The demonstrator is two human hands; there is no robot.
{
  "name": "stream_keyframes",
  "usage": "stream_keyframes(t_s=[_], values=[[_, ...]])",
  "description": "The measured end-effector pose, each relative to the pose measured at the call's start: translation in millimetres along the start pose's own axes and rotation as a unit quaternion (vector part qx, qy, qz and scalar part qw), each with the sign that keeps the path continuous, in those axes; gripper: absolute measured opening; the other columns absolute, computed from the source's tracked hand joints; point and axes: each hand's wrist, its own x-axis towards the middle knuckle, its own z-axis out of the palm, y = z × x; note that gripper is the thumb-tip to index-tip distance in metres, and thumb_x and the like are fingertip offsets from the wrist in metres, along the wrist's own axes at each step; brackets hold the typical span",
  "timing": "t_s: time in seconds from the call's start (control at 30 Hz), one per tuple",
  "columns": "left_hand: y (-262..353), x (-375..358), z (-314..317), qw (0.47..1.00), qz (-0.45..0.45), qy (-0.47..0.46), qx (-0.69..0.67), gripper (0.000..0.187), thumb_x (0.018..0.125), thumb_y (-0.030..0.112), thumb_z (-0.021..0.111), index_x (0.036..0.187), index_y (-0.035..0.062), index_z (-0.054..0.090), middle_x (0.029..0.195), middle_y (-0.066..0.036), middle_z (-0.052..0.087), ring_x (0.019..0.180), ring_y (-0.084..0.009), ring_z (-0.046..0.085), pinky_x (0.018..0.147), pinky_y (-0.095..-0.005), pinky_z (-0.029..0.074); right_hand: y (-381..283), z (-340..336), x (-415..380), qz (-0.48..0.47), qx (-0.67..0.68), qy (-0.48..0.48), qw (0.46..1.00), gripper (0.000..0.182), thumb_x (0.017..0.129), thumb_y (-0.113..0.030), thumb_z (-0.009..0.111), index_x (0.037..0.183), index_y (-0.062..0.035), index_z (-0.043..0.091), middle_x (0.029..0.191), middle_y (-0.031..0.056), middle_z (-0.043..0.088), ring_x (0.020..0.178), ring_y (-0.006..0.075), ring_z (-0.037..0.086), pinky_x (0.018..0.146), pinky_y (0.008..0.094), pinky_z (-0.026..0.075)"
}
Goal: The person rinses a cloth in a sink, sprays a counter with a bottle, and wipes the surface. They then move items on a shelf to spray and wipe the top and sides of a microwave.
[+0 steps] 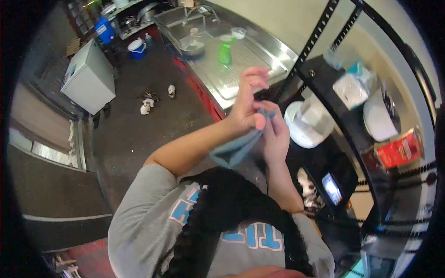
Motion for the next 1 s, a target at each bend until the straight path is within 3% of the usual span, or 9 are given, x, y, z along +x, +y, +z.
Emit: stream_keyframes(t_s=[0.1,0.17,0.2,0.27,0.37,0.5,0.57,0.67,1.0], values=[[-26.5,-5.7,-0.7,0.987,-0.122,-0.056,-0.092,0.088,0.073,0.073,0.065,0.128,0.0103,0.04,0.13,-0.015,0.041,0.128,-0.0257,0.035,0.104,-0.0436,0.034,39.8,-26.5,14.8,0.014,0.009,-0.016,1.0,0.019,0.098,-0.015,0.055,0.107,0.0019,0.057,0.117,0.0049,0.055,0.105,0.0127,0.052,0.091,0.0257,0.041],[-34.7,-14.5,-6.9,0.93,-0.327,-0.044,-0.164,0.065,0.081,0.048,0.075,0.129,0.0143,0.047,0.13,-0.012,0.046,0.127,-0.0265,0.041,0.101,-0.041,0.04,50.9,-41.8,21.7,0.017,-0.056,0.001,0.998,0.012,0.097,-0.013,0.057,0.099,-0.0016,0.053,0.106,0.0045,0.056,0.095,0.0119,0.052,0.086,0.0256,0.042],[-36.6,-18.2,-14.5,0.93,-0.326,-0.038,-0.166,0.065,0.081,0.048,0.075,0.129,0.0143,0.047,0.13,-0.012,0.046,0.127,-0.0265,0.041,0.101,-0.041,0.04,54.1,-49.7,23.4,0.018,-0.058,-0.004,0.998,0.012,0.097,-0.013,0.057,0.099,-0.0016,0.053,0.106,0.0045,0.056,0.095,0.0119,0.052,0.086,0.0256,0.042],[-40.0,-30.0,-32.2,0.959,-0.175,-0.219,0.044,0.042,0.086,0.022,0.072,0.123,0.0091,0.054,0.13,-0.011,0.046,0.122,-0.0272,0.048,0.101,-0.041,0.041,63.2,-63.2,24.0,0.109,-0.085,0.028,0.99,0.011,0.097,-0.012,0.056,0.101,-0.0026,0.052,0.096,0.0042,0.055,0.089,0.0112,0.051,0.082,0.0254,0.043],[-54.1,-54.8,-32.1,0.911,-0.22,-0.343,0.066,0.033,0.087,0.018,0.07,0.116,0.0073,0.058,0.131,-0.012,0.045,0.122,-0.0285,0.048,0.101,-0.0424,0.042,83.7,-73.7,31.9,0.065,-0.115,0.047,0.99,0.012,0.093,-0.01,0.059,0.098,-0.0021,0.052,0.087,0.0073,0.054,0.081,0.0156,0.052,0.076,0.0293,0.044],[-76.4,-70.7,-25.4,0.911,-0.268,-0.298,0.098,0.034,0.087,0.017,0.069,0.118,0.008,0.057,0.129,-0.014,0.045,0.122,-0.0309,0.048,0.102,-0.0425,0.043,92.9,-82.5,53.7,-0.009,-0.199,0.072,0.977,0.014,0.089,-0.008,0.062,0.095,-0.0002,0.052,0.084,0.0123,0.055,0.077,0.0226,0.054,0.072,0.0336,0.045],[-98.5,-81.7,-19.6,0.951,-0.283,-0.123,-0.005,0.034,0.088,0.018,0.067,0.12,0.0097,0.057,0.13,-0.016,0.044,0.12,-0.0333,0.048,0.101,-0.0411,0.043,96.4,-85.9,64.3,0.0,-0.225,0.078,0.971,0.017,0.088,-0.008,0.065,0.094,-0.0003,0.052,0.082,0.0124,0.054,0.075,0.0233,0.054,0.071,0.0328,0.045],[-118.3,-57.3,-35.5,0.96,-0.172,-0.217,0.049,0.031,0.088,0.015,0.067,0.117,0.0087,0.058,0.129,-0.018,0.046,0.119,-0.0322,0.05,0.095,-0.0383,0.047,101.1,-88.4,77.3,0.014,-0.224,0.1,0.969,0.019,0.087,-0.009,0.068,0.093,-0.0007,0.052,0.079,0.0115,0.054,0.072,0.0213,0.053,0.068,0.0309,0.045],[-194.3,-13.7,-88.7,0.923,-0.109,-0.355,0.103,0.028,0.085,-0.002,0.065,0.111,0.0085,0.06,0.117,-0.014,0.055,0.098,-0.0281,0.061,0.083,-0.0353,0.052,123.2,-57.6,111.9,0.085,-0.196,0.156,0.964,0.02,0.09,-0.014,0.069,0.092,-0.0033,0.052,0.078,0.0024,0.054,0.069,0.0091,0.048,0.062,0.0241,0.04]])
